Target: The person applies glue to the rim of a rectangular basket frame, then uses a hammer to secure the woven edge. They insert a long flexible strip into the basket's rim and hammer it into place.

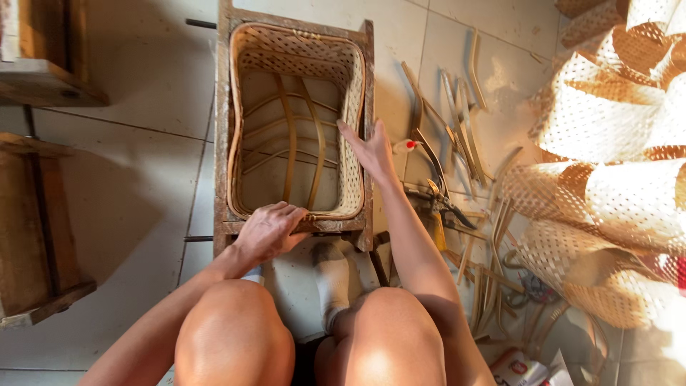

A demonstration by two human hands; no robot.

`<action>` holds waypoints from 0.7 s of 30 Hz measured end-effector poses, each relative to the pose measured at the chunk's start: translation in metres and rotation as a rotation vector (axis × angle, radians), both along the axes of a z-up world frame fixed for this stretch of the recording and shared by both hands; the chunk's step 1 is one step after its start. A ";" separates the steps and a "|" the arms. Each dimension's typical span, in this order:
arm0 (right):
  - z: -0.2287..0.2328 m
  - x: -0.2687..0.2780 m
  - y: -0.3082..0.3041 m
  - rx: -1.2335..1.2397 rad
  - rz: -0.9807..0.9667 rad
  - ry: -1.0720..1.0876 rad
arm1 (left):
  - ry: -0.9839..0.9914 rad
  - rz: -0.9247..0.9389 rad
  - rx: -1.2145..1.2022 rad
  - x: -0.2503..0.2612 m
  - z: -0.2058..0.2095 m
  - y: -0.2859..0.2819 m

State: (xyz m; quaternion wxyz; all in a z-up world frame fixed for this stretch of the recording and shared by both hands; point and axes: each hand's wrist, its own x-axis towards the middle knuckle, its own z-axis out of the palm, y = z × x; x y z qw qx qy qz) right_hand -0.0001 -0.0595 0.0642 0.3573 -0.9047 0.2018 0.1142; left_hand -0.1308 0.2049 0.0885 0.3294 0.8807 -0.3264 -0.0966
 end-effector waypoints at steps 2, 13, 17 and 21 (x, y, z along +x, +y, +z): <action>0.021 -0.022 0.004 0.097 -0.019 -0.022 | -0.063 -0.004 -0.075 0.000 0.010 0.002; 0.031 -0.111 0.025 0.196 -0.116 -0.125 | 0.230 0.977 -0.040 0.122 0.009 0.045; 0.030 -0.115 0.033 0.274 -0.068 -0.366 | 0.173 1.038 0.027 0.139 -0.035 0.039; 0.024 -0.115 0.030 0.201 -0.088 -0.359 | 0.107 1.061 -0.013 0.142 -0.053 0.044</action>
